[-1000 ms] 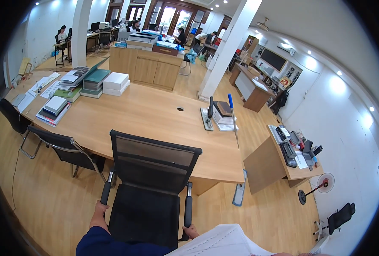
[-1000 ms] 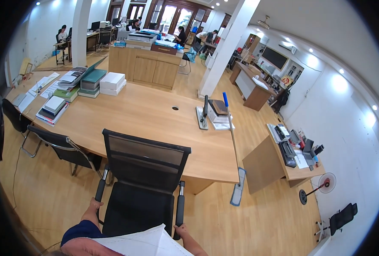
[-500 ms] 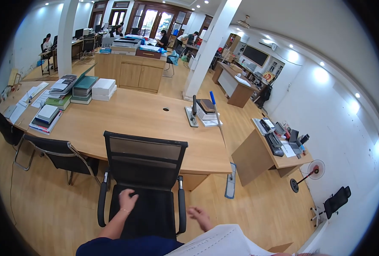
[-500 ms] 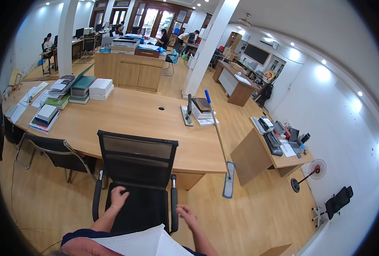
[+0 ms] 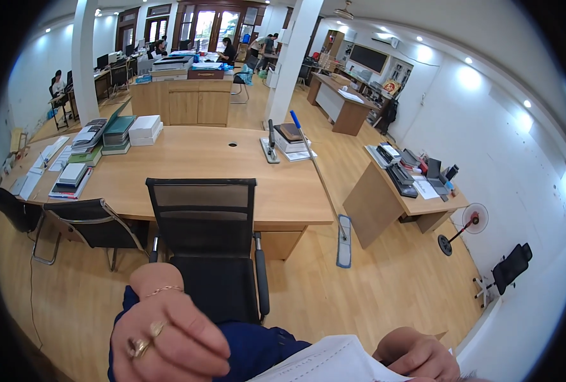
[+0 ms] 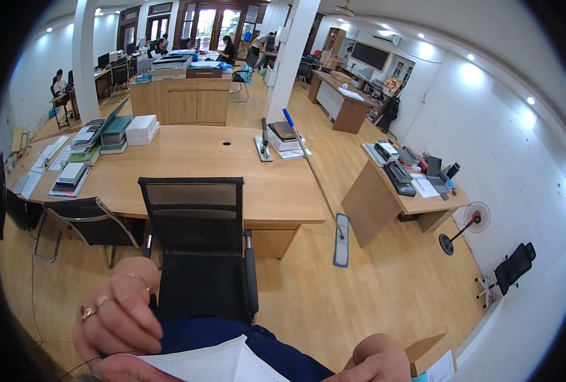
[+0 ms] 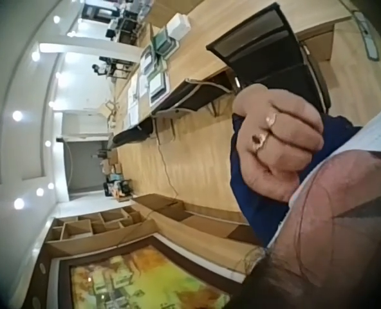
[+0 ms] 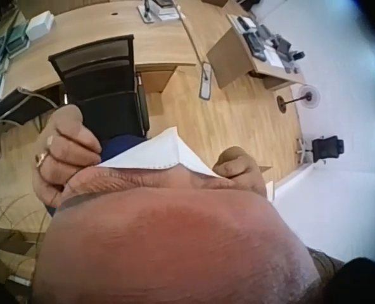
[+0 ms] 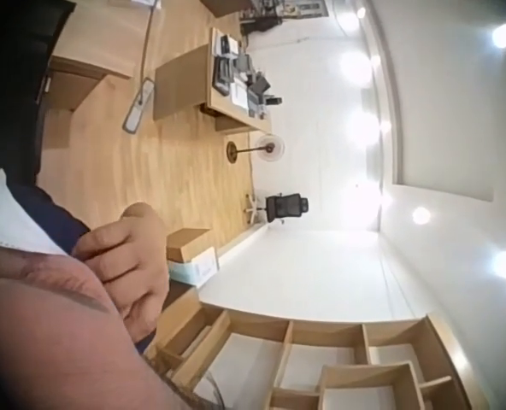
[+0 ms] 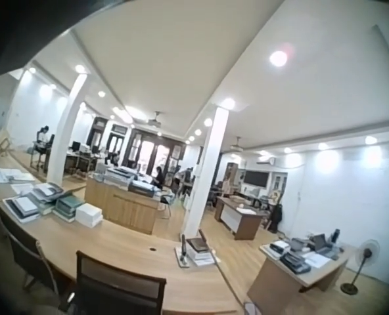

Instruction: Mopping the office floor using a flat mop.

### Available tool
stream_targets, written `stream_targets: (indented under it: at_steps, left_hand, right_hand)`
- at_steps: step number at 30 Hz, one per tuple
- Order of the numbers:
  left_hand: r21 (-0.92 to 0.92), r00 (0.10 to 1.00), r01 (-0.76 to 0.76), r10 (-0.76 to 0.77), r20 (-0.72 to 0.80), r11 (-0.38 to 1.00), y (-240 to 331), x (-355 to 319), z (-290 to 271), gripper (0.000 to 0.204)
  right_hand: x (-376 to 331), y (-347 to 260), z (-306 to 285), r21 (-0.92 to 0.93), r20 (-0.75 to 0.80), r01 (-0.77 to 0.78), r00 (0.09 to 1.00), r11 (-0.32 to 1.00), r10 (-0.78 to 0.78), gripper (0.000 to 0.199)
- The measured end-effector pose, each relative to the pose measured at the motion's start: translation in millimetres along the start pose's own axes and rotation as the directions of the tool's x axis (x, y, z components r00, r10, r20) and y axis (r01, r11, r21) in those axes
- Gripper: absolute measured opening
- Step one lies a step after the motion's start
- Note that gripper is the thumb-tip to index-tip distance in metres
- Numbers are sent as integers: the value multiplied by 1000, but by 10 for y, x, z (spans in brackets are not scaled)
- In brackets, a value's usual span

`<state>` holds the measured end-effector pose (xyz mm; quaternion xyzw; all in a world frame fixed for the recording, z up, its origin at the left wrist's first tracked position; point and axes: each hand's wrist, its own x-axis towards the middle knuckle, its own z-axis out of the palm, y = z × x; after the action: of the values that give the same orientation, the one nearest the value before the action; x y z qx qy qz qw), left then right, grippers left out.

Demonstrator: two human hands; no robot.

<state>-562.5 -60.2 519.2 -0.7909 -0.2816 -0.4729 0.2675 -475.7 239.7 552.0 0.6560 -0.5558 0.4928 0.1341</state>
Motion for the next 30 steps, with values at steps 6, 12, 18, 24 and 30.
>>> stream_targets:
  at_steps: [6,12,18,24,30]
  left_hand:
    - [90,900,315,-327,290,945,216,364,465,53]
    - [52,969,107,-116,218,993,-222,600,874,11]
    - [-233,821,390,-222,526,891,-310,616,1049,15]
    - [-616,856,273,105,505,739,-323,844,1252,18]
    - [-944,888,160,376,266,289,-375,661,1497,23]
  right_hand:
    - [-227,-532,-146,-223,79,14,997,975,4,10]
    - [-432,-897,-416,-252,200,137,976,958,-87,7]
    - [-692,-1203,-622,-199,265,164,958,966,-108,12]
    - [-896,-1521,-764,-51,344,228,918,972,-197,19]
    - [-1425,-1563,-824,171,201,478,839,862,-505,21]
